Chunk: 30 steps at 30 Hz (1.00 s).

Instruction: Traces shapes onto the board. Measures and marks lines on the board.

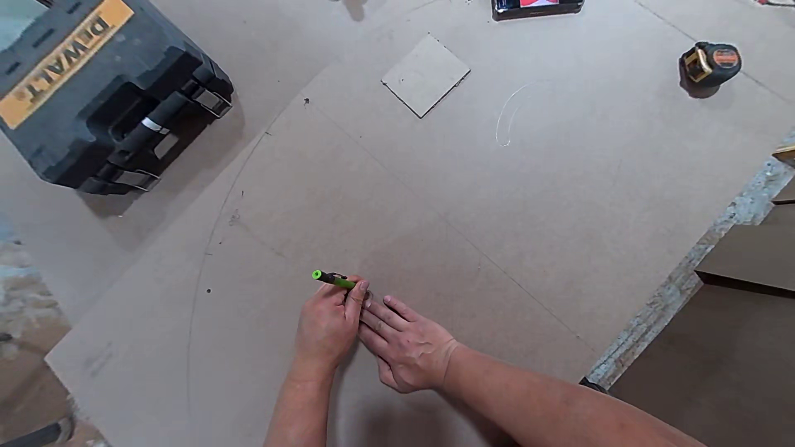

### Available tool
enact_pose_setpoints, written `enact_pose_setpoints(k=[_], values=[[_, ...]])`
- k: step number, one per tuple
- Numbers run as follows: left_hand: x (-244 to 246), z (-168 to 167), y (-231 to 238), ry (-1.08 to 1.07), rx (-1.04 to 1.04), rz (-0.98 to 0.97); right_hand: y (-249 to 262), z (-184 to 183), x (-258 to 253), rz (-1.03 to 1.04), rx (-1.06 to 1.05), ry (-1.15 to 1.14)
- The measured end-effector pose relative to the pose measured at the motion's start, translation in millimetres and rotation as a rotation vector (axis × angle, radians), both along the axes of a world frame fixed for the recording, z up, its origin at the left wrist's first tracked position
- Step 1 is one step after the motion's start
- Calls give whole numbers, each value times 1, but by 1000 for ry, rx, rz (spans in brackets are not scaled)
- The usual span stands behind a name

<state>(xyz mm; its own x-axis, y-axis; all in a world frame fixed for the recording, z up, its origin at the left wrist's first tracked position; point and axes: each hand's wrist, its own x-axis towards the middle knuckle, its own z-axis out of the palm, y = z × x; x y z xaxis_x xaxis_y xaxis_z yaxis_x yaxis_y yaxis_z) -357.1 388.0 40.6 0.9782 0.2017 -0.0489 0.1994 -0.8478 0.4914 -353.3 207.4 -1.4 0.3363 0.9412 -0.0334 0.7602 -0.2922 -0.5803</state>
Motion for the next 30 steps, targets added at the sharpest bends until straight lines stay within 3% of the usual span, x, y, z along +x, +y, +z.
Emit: enact_pose_setpoints(k=[22, 25, 28, 30], values=[[9, 11, -1, 150, -41, -91, -1, 0, -1, -12, 9, 2], [3, 15, -1, 84, -174, 41, 0, 1, 0, 8, -17, 39], [-24, 19, 9, -247, -387, 315, 0, 3, 2, 23, -58, 75], [-52, 15, 16, -371, -318, 493, 0, 4, 2, 20, -72, 65]])
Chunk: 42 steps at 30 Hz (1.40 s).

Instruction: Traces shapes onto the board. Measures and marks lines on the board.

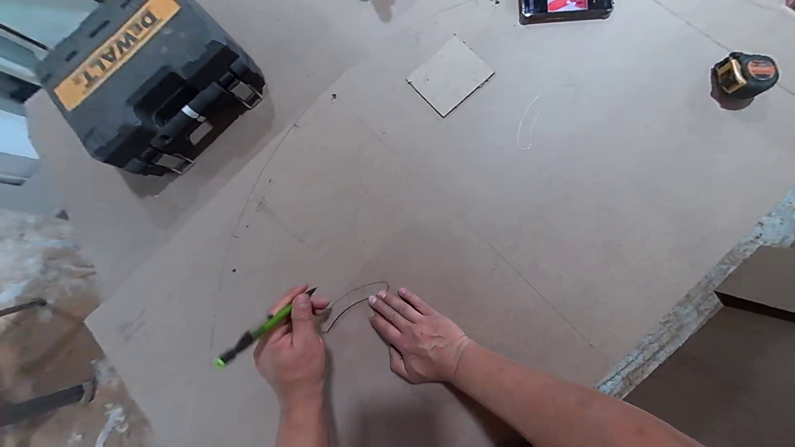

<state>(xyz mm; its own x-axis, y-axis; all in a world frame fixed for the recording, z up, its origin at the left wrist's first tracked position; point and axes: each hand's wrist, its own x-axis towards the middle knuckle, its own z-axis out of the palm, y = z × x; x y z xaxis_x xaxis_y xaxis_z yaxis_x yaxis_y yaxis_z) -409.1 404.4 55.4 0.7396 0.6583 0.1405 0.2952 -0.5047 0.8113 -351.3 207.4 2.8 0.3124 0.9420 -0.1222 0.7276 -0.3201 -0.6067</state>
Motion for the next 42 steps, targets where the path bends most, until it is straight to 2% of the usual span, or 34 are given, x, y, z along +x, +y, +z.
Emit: enact_pose_setpoints(k=[4, 7, 10, 15, 22, 27, 42], values=[[-59, -25, -2, 98, 74, 147, 0, -4, -4, -26, 9, -139], [-76, -37, -13, 87, 34, 200, 1, -9, -8, -80, 63, -253], [-83, -45, -20, 87, 18, 249, 7, -11, -7, -129, 105, -338], [-94, -57, -29, 122, 147, 235, 16, -13, -7, -176, 139, -378], [-108, -62, -43, 100, 225, 231, 36, -13, -2, -52, 140, -385], [-111, -59, -44, 83, 191, 229, 48, -14, 1, 9, 171, -381], [-111, -60, -43, 52, 148, 240, 50, -15, 2, 26, 181, -384]])
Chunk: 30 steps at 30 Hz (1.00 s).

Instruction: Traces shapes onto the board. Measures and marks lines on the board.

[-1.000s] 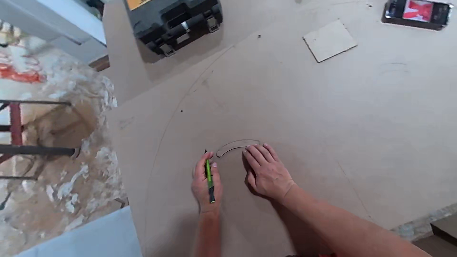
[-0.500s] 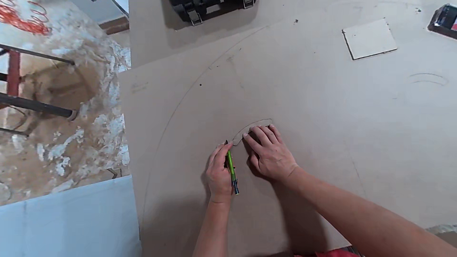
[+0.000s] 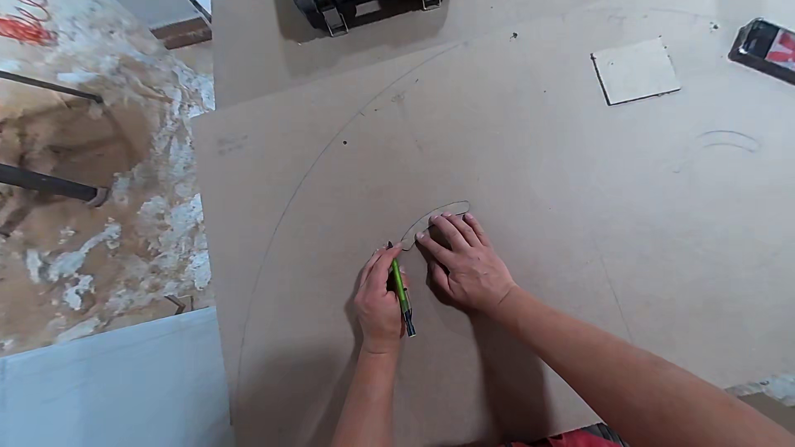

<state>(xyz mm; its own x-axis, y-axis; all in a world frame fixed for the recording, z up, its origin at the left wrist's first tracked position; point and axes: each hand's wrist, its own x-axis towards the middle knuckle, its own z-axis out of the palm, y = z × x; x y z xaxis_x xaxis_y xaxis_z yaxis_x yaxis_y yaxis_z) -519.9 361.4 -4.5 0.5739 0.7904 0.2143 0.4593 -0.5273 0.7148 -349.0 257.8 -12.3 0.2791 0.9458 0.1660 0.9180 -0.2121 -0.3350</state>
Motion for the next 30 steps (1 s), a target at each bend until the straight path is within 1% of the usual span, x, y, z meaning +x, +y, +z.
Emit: enact_pose_setpoints(k=[2, 4, 6, 7, 11, 16, 18, 22, 30], values=[[-2, 4, 1, -63, -75, -5, 0, 0, 0, -5, -9, 6], [-5, 13, 3, -193, -204, 11, 0, 0, -1, -10, -11, 25], [-5, 15, 1, -312, -259, 50, -1, 1, -1, -12, -22, 31], [-4, 15, -2, -334, -272, 70, -1, 1, -1, -10, -19, 30], [3, 5, -11, -194, -213, 106, 0, 0, -1, -9, -17, 32], [15, 0, -10, -158, -88, 126, -1, 1, 0, -8, -25, 34], [16, 0, -10, -157, -53, 177, -1, 1, 1, -5, -33, 32], [19, 3, -12, -153, -36, 266, -1, 2, 0, -4, -37, 20], [18, 3, -12, -116, -31, 230, -1, 2, 1, 18, -64, -1]])
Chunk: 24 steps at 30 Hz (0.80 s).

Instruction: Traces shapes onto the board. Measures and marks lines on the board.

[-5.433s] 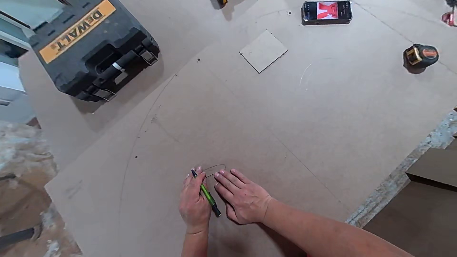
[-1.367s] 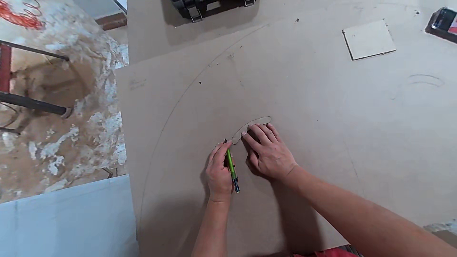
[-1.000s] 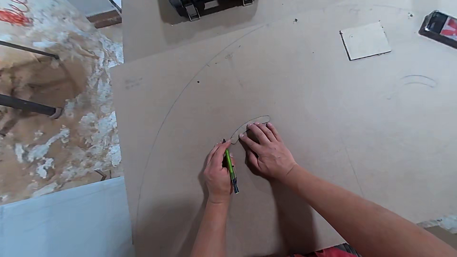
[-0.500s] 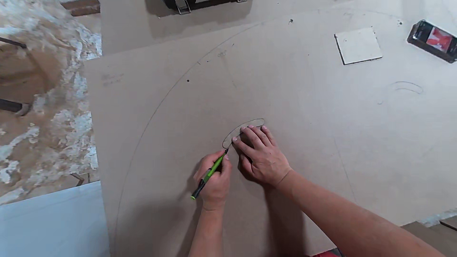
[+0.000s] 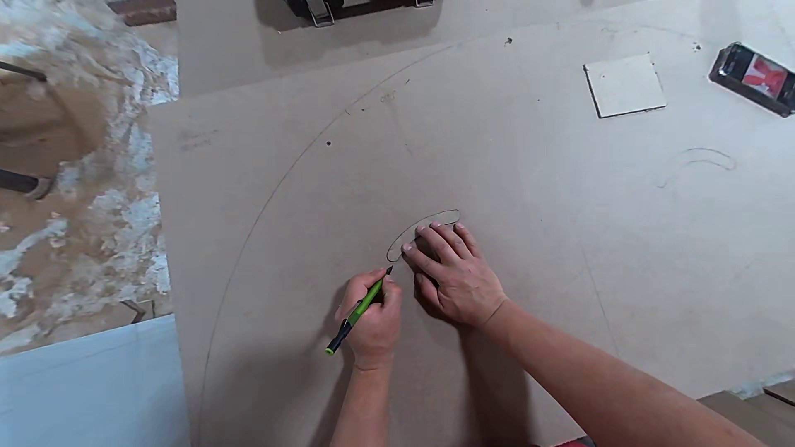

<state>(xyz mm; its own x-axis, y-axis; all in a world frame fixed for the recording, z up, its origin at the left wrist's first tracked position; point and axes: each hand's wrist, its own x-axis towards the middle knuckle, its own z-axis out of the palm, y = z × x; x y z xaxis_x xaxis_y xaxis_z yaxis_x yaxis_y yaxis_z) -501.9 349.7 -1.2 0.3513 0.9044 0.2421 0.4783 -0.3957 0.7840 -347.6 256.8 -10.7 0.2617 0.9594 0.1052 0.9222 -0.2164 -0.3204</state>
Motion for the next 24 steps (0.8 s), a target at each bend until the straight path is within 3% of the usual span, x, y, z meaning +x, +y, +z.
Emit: enact_pose_setpoints(k=[14, 19, 24], values=[[2, -2, 0, 83, 63, -38, 0, -1, -1, 24, -11, -14], [3, -4, 1, -11, 108, -55, -1, 1, 2, 25, -21, -15], [-4, 1, 13, 259, 170, -173, 5, 9, -13, -71, -24, 5]])
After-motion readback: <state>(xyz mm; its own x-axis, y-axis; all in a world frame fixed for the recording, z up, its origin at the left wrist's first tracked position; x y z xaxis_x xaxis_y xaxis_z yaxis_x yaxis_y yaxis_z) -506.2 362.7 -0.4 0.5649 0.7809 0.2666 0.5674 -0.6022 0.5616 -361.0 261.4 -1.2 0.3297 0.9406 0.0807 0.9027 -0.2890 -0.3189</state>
